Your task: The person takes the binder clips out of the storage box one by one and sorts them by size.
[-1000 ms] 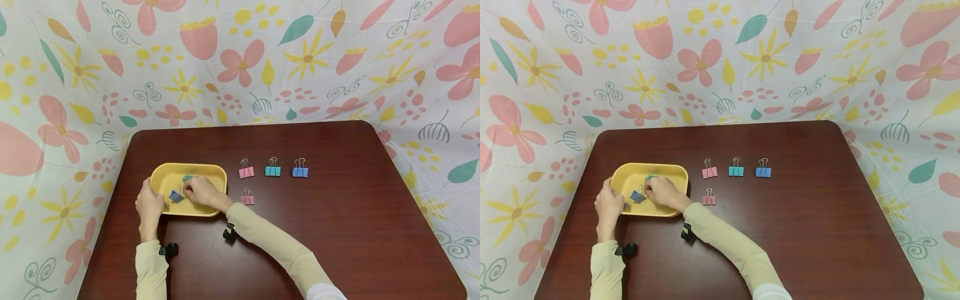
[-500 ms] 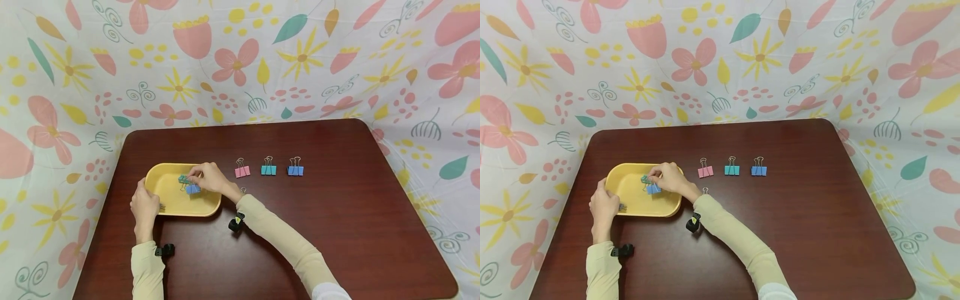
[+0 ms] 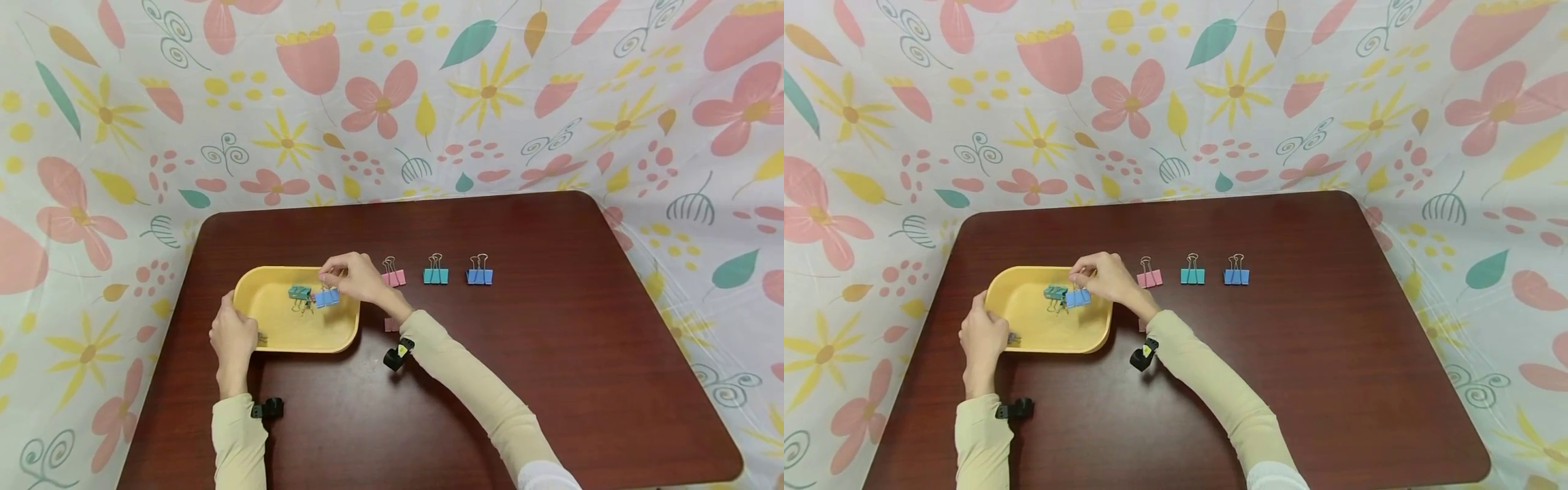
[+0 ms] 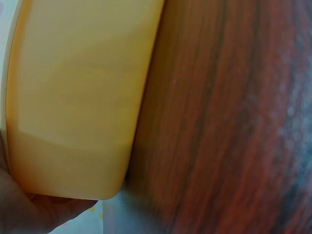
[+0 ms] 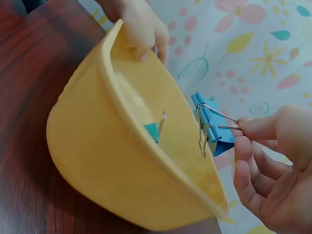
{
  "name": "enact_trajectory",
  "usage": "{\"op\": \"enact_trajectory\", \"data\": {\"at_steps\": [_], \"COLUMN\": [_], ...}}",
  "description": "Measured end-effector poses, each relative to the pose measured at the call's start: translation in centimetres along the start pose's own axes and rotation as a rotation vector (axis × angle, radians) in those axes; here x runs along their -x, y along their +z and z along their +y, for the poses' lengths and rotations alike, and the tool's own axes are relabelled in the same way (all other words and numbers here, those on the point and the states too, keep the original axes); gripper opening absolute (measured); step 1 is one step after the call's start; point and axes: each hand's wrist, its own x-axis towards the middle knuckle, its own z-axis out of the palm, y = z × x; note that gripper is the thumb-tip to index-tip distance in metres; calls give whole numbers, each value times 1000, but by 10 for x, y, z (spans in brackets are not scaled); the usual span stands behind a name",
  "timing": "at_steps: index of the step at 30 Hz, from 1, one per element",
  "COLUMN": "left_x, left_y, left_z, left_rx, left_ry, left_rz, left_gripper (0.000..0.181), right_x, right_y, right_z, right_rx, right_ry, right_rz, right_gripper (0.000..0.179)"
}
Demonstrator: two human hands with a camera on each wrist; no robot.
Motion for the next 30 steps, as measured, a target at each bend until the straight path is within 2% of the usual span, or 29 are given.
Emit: {"op": "enact_trajectory", "data": {"at_steps": [8, 13, 22, 30], "left_x": [1, 2, 5, 4], "left_y": [-1, -1, -2, -2], "left_z": [1, 1, 2, 2], "left_rx": [5, 9, 13, 3], "left_ry": [-10, -6, -3, 4], "left_rz": [-15, -12, -13, -14], "left_gripper": [54, 54, 54, 53], "right_x": [10, 19, 44, 67], "right_y": [-18, -30, -49, -67], "right_z": [15, 24, 43, 57], "right_rx": [-98, -118, -139, -141], "right_ry": [13, 14, 65, 104], "right_rz": [30, 56, 110, 112], "right_gripper": [13, 12, 10, 15]}}
